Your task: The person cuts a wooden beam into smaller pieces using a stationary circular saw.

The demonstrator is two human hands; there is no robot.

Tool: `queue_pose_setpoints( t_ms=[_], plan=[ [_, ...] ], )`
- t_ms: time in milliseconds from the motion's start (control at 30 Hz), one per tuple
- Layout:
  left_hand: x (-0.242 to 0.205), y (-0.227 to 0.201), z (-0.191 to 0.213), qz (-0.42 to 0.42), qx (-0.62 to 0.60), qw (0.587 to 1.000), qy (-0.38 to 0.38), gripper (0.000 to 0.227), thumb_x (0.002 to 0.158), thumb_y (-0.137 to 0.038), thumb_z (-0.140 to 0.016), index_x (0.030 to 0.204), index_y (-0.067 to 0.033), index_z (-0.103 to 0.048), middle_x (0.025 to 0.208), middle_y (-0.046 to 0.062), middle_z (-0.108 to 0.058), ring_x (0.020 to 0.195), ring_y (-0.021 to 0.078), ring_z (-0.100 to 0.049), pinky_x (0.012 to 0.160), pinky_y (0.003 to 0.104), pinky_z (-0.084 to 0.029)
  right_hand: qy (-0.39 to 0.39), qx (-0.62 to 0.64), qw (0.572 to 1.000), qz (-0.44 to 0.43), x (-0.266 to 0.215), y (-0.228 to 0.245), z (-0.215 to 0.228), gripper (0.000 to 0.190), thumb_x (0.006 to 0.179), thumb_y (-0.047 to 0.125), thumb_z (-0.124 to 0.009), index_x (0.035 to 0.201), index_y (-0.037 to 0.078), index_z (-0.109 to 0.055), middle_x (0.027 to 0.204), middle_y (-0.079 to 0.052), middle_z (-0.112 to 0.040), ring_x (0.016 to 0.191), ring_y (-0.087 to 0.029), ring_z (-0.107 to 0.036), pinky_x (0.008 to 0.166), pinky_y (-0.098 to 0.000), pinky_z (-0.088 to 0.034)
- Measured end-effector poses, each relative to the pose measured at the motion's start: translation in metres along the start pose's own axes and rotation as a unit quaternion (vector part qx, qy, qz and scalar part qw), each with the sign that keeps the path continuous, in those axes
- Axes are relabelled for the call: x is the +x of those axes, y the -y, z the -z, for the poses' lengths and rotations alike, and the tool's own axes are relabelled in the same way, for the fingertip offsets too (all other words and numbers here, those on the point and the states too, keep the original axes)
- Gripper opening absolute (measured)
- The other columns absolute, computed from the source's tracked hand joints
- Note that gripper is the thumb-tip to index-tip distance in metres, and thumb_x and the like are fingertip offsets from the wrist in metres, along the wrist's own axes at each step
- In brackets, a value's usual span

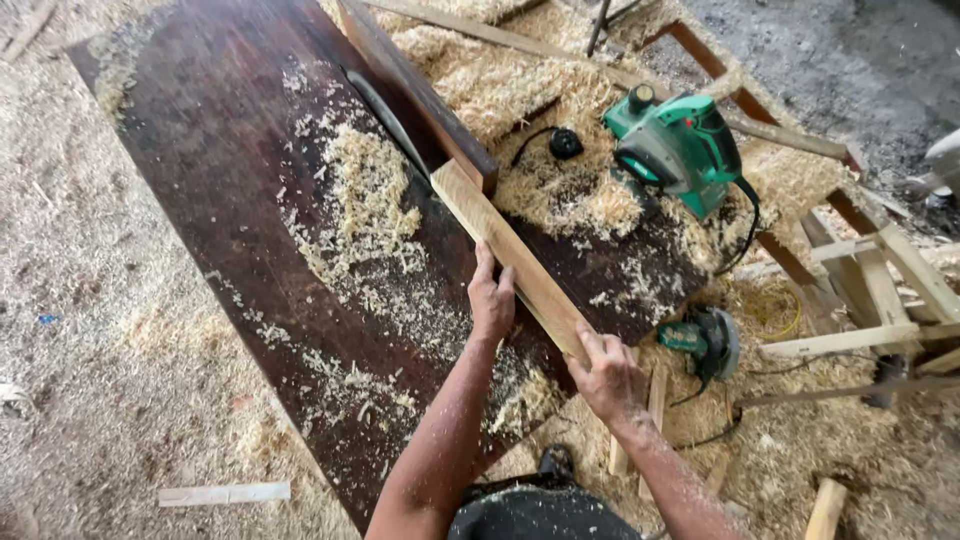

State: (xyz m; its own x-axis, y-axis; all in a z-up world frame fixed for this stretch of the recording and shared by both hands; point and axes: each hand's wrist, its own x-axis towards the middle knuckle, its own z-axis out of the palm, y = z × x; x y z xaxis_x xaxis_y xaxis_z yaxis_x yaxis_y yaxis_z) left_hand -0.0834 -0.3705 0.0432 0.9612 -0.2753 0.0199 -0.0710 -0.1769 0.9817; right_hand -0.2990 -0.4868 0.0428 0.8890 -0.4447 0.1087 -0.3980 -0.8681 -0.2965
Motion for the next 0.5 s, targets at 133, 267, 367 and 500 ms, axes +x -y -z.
queue_pose_setpoints(
  t_ms=[133, 267, 367, 500],
  plan=[
    [0.001, -0.001, 0.002, 0.046, 0.014, 0.999, 0.015, 0.073, 0.096, -0.013, -0.061, 0.159, -0.0012, -0.026, 0.165, 0.022, -0.032, 0.150, 0.0309, -0.038, 0.122, 0.035, -0.033, -0.015, -0.001, 0.999, -0.035, 0.013, 0.002, -0.015, 0.068, 0.078, 0.041, -0.082, 0.140, 0.022, -0.063, 0.098, -0.011, -0.071, 0.075, -0.022, -0.067, 0.051, -0.0333, -0.056],
    [0.011, 0.002, 0.001, 0.020, -0.012, 1.000, 0.006, 0.070, 0.099, -0.011, -0.058, 0.160, -0.0010, -0.026, 0.166, 0.022, -0.029, 0.153, 0.0308, -0.034, 0.122, 0.037, -0.032, -0.001, -0.026, 1.000, -0.012, 0.017, -0.002, -0.020, 0.067, 0.082, 0.045, -0.080, 0.141, 0.019, -0.062, 0.094, -0.011, -0.070, 0.075, -0.021, -0.066, 0.049, -0.0297, -0.055],
    [0.023, 0.002, 0.005, 0.040, -0.005, 0.999, 0.009, 0.070, 0.098, -0.012, -0.057, 0.160, -0.0024, -0.024, 0.166, 0.021, -0.029, 0.151, 0.0297, -0.036, 0.121, 0.036, -0.034, 0.022, -0.037, 0.999, -0.016, 0.026, 0.006, -0.019, 0.067, 0.085, 0.047, -0.076, 0.144, 0.019, -0.061, 0.091, -0.013, -0.070, 0.069, -0.021, -0.066, 0.044, -0.0290, -0.055],
    [0.038, 0.008, 0.011, 0.036, 0.003, 0.999, 0.014, 0.069, 0.101, -0.012, -0.058, 0.160, -0.0013, -0.025, 0.166, 0.022, -0.028, 0.154, 0.0313, -0.030, 0.125, 0.037, -0.027, 0.013, -0.035, 0.999, 0.037, 0.042, 0.013, -0.016, 0.064, 0.088, 0.047, -0.074, 0.142, 0.015, -0.062, 0.088, -0.014, -0.070, 0.069, -0.021, -0.067, 0.044, -0.0287, -0.057]
  ],
)
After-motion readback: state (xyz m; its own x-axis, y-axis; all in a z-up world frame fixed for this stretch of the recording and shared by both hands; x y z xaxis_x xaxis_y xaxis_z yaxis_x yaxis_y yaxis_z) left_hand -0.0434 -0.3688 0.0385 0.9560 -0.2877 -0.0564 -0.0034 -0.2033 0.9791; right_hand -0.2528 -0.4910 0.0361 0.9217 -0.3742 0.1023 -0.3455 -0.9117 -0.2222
